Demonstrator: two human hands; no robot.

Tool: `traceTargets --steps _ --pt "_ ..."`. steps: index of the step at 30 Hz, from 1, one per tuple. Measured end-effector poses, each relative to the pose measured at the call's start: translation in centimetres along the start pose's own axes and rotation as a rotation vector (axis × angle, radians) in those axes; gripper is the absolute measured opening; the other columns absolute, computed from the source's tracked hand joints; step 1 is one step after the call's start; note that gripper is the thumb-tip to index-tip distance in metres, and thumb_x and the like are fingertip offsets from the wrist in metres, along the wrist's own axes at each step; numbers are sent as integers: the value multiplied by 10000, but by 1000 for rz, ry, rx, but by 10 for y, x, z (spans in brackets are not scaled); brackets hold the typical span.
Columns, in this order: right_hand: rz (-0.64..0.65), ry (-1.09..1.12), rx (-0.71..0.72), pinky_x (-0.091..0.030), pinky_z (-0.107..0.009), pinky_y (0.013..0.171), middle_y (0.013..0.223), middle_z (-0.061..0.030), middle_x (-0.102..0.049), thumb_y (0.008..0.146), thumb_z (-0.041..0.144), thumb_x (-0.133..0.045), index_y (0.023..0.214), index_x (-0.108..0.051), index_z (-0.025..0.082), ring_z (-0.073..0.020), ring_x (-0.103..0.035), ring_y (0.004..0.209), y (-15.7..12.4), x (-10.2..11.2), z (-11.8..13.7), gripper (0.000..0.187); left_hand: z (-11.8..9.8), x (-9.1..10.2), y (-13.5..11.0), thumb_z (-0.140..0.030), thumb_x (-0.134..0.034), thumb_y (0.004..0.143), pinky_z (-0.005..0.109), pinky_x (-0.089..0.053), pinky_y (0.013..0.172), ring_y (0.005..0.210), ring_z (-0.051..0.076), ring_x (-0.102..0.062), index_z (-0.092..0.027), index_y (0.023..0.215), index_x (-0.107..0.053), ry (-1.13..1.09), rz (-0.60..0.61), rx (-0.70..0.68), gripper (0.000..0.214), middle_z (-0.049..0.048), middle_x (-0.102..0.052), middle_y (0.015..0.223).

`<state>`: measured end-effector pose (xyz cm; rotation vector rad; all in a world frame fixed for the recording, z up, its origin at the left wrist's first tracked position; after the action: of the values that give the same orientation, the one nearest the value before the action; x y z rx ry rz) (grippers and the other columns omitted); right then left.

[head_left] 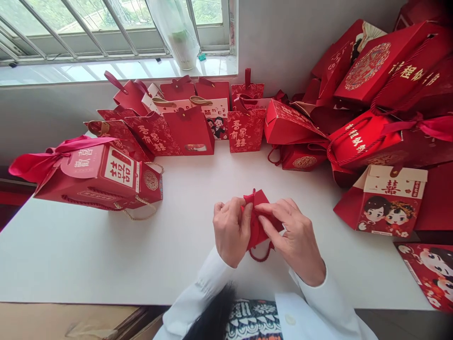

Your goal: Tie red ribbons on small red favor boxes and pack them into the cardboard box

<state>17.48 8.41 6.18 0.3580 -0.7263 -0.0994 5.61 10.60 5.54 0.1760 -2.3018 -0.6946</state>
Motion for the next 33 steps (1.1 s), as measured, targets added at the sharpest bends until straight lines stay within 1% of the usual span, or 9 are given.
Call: traceTargets --steps 7,11,17,21,23,25,27,30,33 --pt "35 -4 68 -401 -287 697 750 6 -540 873 113 -566 871 -583 194 -160 -425 732 -4 -7 1 82 2 -3 1 -144 -496 894 253 -348 641 462 93 -386 -200 773 -506 -5 16 21 134 -87 -456 516" --pt "11 43 20 -420 -271 698 832 9 -582 875 121 -567 961 -571 204 -153 -470 762 -7 -4 -5 120 2 -2 1 -145 -502 891 249 -350 647 478 91 -407 -200 773 -507 -15 9 21 130 -83 -477 531" --pt "-111 22 -27 -435 -280 750 829 6 -577 902 178 -545 1002 -574 222 -163 -514 811 -5 13 -9 114 2 -2 0 -162 -498 901 255 -345 662 481 84 -414 -202 821 -529 -48 1 1 95 -78 -516 567" --pt "-39 -10 -75 -436 -324 817 1012 -22 -587 874 256 -595 1053 -577 229 -199 -515 944 -2 8 -21 183 4 -4 1 -171 -482 913 266 -347 687 476 82 -418 -200 822 -526 -60 26 -1 105 -75 -534 581" --pt "14 -2 -115 -436 -327 806 993 -16 -592 863 263 -607 998 -593 235 -202 -520 931 -3 3 -29 139 5 -6 2 -178 -475 919 270 -347 697 489 86 -440 -200 827 -528 -58 50 -4 109 -71 -544 585" --pt "26 4 -148 -430 -321 777 917 -6 -594 864 244 -595 884 -596 232 -200 -521 892 -5 3 -33 23 7 -7 4 -188 -469 924 273 -347 701 496 90 -452 -200 823 -529 -56 74 -10 118 -68 -545 579" --pt "13 9 -159 -422 -315 759 879 -2 -589 864 228 -583 811 -577 228 -199 -516 876 -7 5 -32 53 9 -9 8 -205 -463 930 274 -348 698 496 94 -454 -200 819 -534 -55 109 -22 132 -66 -544 569" --pt "11 56 -158 -419 -293 732 843 14 -591 860 213 -579 783 -548 227 -180 -519 832 -10 5 -26 84 11 -18 18 -249 -461 935 273 -352 694 505 97 -468 -199 809 -552 -69 221 -83 163 -58 -565 583" --pt "18 159 -208 -432 -261 680 760 40 -573 866 218 -571 780 -520 228 -143 -527 722 -13 1 -23 99 11 -31 32 -295 -482 928 268 -363 692 516 97 -482 -197 794 -574 -97 365 -161 190 -56 -576 592"
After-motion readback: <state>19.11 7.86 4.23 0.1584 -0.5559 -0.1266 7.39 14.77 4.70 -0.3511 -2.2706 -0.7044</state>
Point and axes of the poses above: each hand's wrist, its own y-axis towards the middle knuckle, its own x-axis out of the back of the hand, z = x × y, the point moved 10 cm from there along y, towards the middle knuckle
